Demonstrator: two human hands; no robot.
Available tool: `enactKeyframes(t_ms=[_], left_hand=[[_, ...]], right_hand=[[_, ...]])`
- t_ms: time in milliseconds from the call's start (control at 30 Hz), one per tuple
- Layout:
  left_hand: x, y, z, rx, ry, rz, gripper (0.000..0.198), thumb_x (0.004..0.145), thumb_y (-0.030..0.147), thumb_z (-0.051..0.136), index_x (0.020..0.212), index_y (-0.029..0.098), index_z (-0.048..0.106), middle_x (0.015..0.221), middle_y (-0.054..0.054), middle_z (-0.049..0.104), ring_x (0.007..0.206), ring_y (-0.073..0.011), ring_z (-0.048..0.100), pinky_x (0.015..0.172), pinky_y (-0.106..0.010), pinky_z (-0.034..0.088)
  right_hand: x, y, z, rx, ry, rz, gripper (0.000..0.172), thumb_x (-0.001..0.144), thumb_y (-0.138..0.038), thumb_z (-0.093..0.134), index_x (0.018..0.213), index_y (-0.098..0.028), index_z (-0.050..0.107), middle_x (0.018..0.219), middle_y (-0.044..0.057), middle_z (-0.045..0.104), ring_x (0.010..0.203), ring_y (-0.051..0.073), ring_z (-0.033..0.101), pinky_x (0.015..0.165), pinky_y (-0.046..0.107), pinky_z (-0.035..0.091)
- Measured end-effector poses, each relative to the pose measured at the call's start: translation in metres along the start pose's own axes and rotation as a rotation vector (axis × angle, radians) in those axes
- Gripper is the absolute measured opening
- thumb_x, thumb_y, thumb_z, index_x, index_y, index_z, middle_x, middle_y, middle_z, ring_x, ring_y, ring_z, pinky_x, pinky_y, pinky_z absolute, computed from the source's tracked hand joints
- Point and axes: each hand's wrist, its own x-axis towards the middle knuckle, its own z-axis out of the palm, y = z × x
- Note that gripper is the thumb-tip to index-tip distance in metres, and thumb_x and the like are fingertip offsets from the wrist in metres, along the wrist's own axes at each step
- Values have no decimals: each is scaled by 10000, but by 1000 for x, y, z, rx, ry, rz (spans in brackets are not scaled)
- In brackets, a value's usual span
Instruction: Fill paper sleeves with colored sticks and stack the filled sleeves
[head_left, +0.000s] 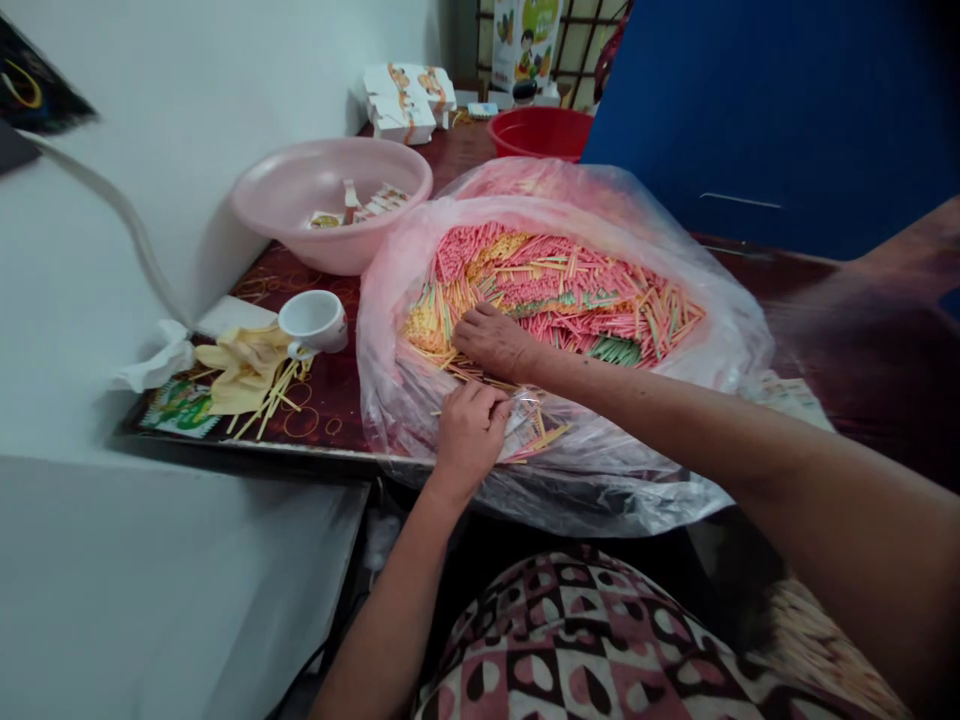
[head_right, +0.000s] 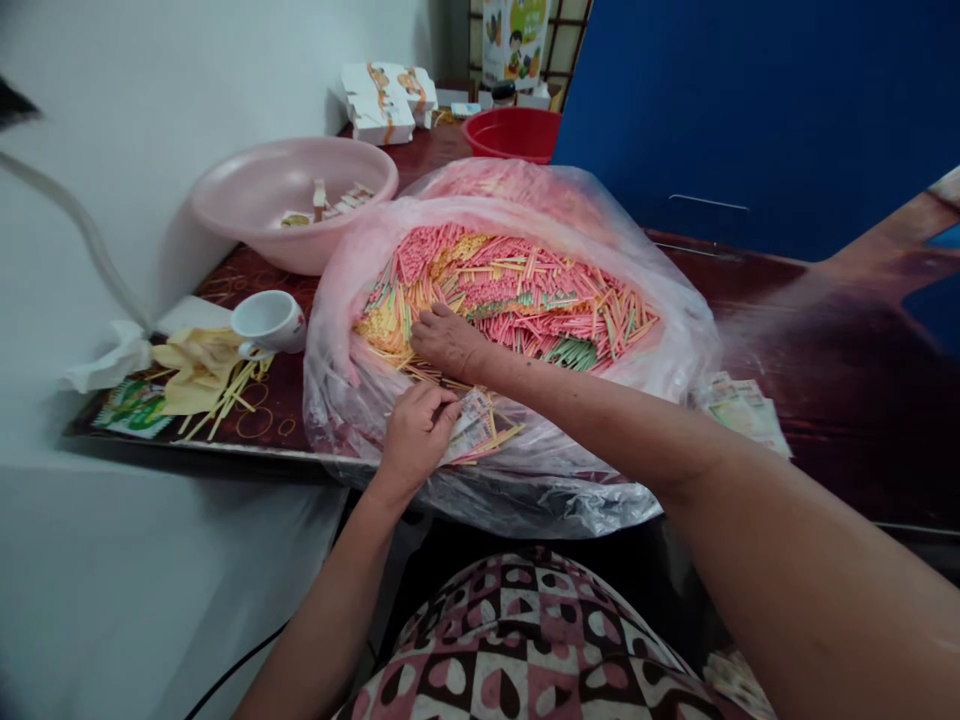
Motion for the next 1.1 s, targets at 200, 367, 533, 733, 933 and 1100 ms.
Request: enactKeyframes(t_ms=[200,367,533,733,933,1100], left_hand=[[0,-1,1,-63,24,9,112,934,186,655,842,198,718,862,-59,694,874,-229,646,816,-357,474],[1,-5,1,-261,79,-12,114,904,186,669,798,201,710,808,-31,660,810,-189,621,757,-313,460],[3,-8,-1,-552,204,-119,96,878,268,697,814,203,726,828,-13,669,788,-152,611,741,-278,461],[11,4,0,-1024,282,-369,232,748,375,846,834,203,716,785,21,682,723,-114,598,709,-238,477],[16,19,0,-1177,352,-346,278,658,332,922,759,205,696,756,33,674,714,-96,588,718,-218,486],[15,21,5,-1170,361,-319,289,641,307,939,737,200,688,848,13,686,818,-110,616,786,-229,493]], right_hand=[[-10,0,0,246,-32,287,182,988,-182,562,1068,-96,701,1084,189,732,1005,293,602,883,399,432],[-28,4,-16,744,198,739,162,971,-172,484,958,-167,646,879,71,711,761,200,592,737,326,448],[-58,-3,-20,1203,397,779,130,870,-207,548,744,-211,576,701,-32,573,672,137,519,672,273,427],[-80,-7,-15,1176,467,803,151,916,-307,577,794,-228,619,773,-4,649,750,172,591,730,299,485],[-107,-9,-7,856,343,728,154,929,-239,518,895,-221,667,865,67,726,819,220,621,816,348,497],[-119,-12,-17,1060,485,879,157,931,-355,588,894,-234,683,923,53,756,924,233,676,910,383,521]])
